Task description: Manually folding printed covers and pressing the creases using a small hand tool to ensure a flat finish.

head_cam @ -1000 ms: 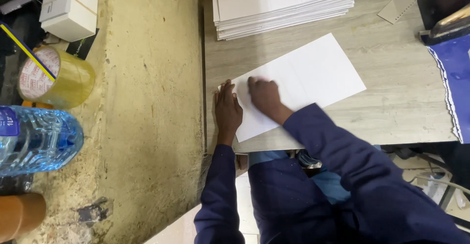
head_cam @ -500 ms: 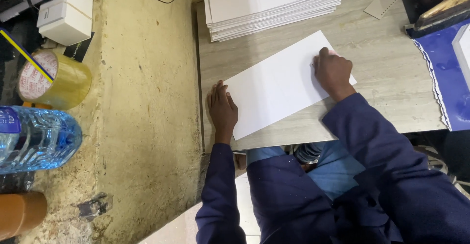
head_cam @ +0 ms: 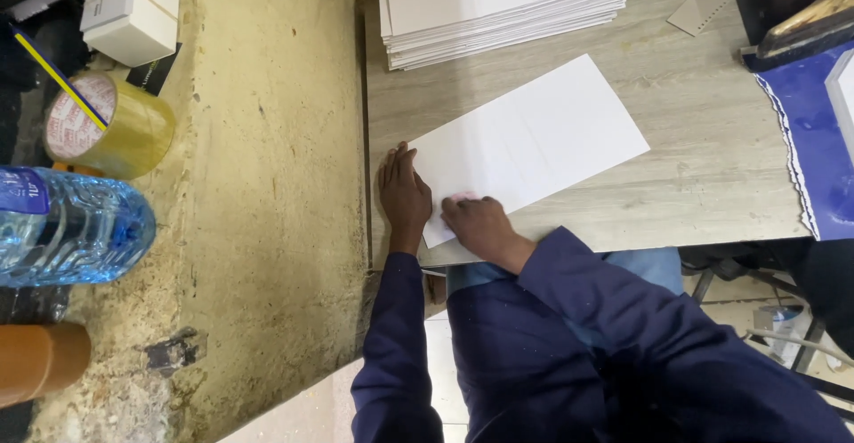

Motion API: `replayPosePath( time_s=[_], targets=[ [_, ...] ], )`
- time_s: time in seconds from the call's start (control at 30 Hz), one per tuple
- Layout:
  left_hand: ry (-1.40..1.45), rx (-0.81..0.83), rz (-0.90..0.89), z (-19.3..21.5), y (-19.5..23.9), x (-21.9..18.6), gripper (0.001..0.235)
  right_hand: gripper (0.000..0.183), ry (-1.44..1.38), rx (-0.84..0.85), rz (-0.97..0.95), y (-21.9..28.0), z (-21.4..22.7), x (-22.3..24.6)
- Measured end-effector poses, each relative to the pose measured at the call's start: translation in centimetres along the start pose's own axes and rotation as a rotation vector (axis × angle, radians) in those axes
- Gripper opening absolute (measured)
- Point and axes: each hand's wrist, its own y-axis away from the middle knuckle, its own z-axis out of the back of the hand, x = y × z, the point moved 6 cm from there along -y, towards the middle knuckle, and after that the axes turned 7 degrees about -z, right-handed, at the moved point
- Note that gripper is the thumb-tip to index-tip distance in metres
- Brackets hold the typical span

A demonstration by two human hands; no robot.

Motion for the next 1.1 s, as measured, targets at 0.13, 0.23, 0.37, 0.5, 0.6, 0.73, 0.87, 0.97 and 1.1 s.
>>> replayPosePath(
  time_s=[0.13,0.23,0.37,0.5,0.6,0.73,0.87,0.97,1.1],
  targets=[
    [0.032,0.033,0.017,0.4,-0.2,-0.3,0.036,0.035,-0.040,0.038,-0.222,1.1,3.6,-10.8],
    [0.002,0.035,0.025,0.2,-0.3,-0.6,0.036,0.040,0.065,0.021,-0.439,3.6,8.6,-19.3],
    [-0.060,0.031,0.012,-0.1,-0.5,-0.4,0.036,0.033,0.272,0.005,-0.634,6.2,11.1,-22.9],
    [-0.074,0.011,0.002,0.2,-0.5,-0.7,0.035,0.036,0.148,0.013,-0.522,5.3,4.9,-14.8],
    [-0.050,0.011,0.008,0.6,-0.5,-1.1,0.036,0.022,0.001,0.007,-0.220,2.8,1.5,-5.4],
    [0.013,-0.012,0.017,0.6,-0.3,-0.8,0.035,0.027,-0.136,0.157,-0.115,-2.3,0.7,-2.4],
    [0.031,-0.020,0.021,0.8,-0.3,-0.7,0.034,0.038,-0.136,0.149,-0.323,-7.8,1.6,-12.0],
    [-0.008,-0.071,-0.015,1.7,-0.7,-1.3,0.031,0.034,0.020,0.106,-0.499,-10.2,3.8,-21.2],
    [-0.049,-0.087,-0.007,1.0,-1.0,-1.1,0.030,0.022,0.100,0.027,-0.505,-12.0,5.3,-21.9]
  ],
)
